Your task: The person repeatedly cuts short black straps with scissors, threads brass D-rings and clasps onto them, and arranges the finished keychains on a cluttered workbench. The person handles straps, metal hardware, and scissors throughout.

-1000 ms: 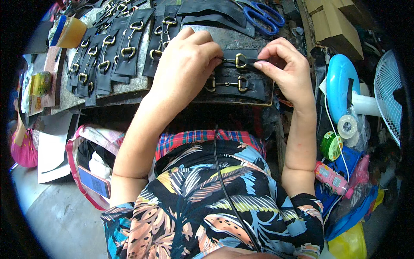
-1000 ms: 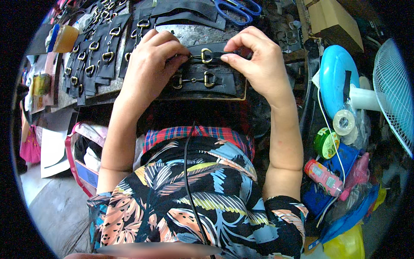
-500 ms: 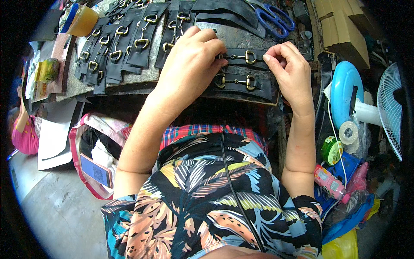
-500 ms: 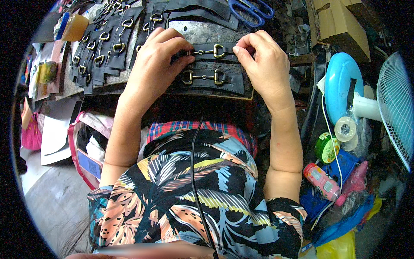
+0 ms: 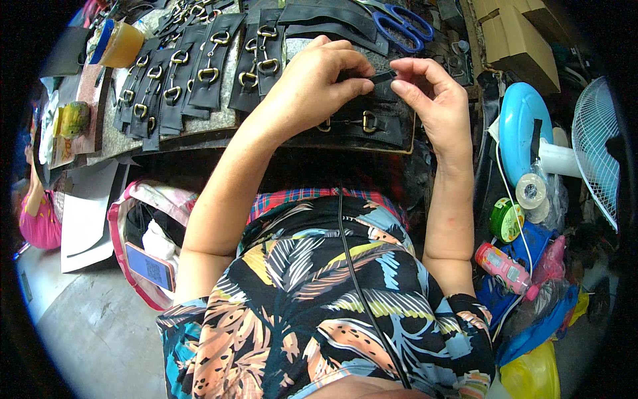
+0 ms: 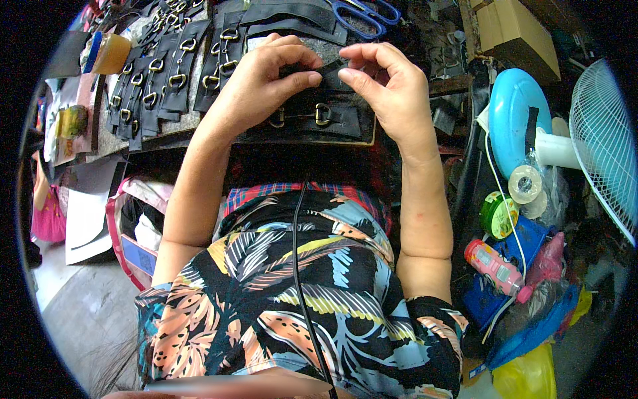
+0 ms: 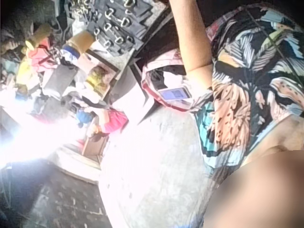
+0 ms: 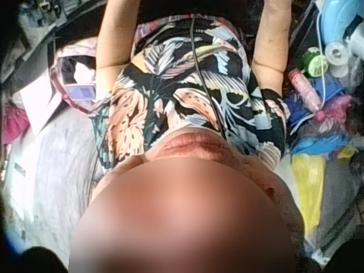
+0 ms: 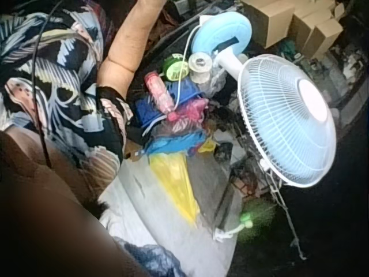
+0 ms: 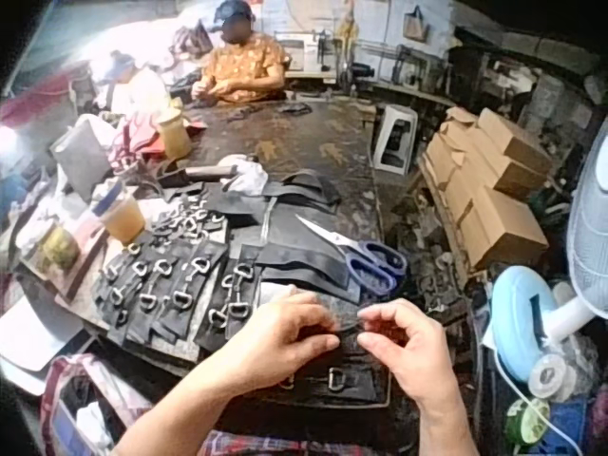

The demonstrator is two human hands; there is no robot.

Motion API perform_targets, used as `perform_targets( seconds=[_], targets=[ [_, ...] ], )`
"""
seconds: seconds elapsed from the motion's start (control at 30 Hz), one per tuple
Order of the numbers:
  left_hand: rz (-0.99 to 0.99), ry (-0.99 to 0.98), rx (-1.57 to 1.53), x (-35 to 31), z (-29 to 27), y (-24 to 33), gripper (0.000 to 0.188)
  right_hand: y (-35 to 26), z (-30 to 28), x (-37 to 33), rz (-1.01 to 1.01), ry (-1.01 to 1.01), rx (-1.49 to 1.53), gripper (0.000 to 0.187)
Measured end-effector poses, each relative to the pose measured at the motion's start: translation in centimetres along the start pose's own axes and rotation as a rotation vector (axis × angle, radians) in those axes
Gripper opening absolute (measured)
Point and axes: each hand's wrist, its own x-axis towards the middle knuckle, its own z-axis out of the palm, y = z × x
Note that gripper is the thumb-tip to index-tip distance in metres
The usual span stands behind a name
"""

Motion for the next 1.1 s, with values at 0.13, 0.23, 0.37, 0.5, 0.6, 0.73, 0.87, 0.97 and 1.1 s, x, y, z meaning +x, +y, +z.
perform_targets(
  seconds=[0.13, 0.23, 0.37, 0.5, 0.6, 0.73, 0.87, 0.97, 1.1],
  targets=[
    [-0.022, -0.025, -0.015, 0.0, 0.0, 0.0, 0.020, 0.4, 0.4, -0.2, -0.078, -0.008, -0.145, 0.017],
    [-0.014, -0.046, -0.016, 0.1, -0.2, 0.0, 0.019, 0.5, 0.7, -0.3, -0.056, 0.011, -0.088, 0.016],
    [-0.001, 0.025, -0.011, 0.1, -0.1, 0.1, 0.019, 0.5, 0.5, -0.2, -0.071, 0.041, -0.127, 0.014],
    [0.104, 0.104, 0.113, 0.1, 0.2, -0.1, 0.023, 0.6, -0.2, -0.4, -0.094, 0.053, -0.193, 0.012],
    [0.111, 0.047, 0.177, 0.1, 0.0, -0.4, 0.026, 0.9, -0.3, -0.8, -0.110, 0.091, -0.260, 0.013],
    [0.099, 0.040, 0.230, 0.5, -0.1, -0.4, 0.031, 1.1, -0.3, -1.2, -0.127, 0.126, -0.287, 0.012],
    [0.145, -0.002, 0.378, 0.5, 0.1, 0.6, 0.041, 0.9, -0.2, -1.1, -0.139, 0.123, -0.250, 0.010],
    [0.102, -0.023, 0.377, 0.7, 0.1, 0.9, 0.040, 0.6, 0.6, -0.7, -0.153, 0.138, -0.223, 0.010],
    [0.010, -0.006, 0.163, 1.3, -0.5, 1.0, 0.035, -0.4, 1.8, 0.1, -0.139, 0.166, -0.160, 0.012]
  ],
)
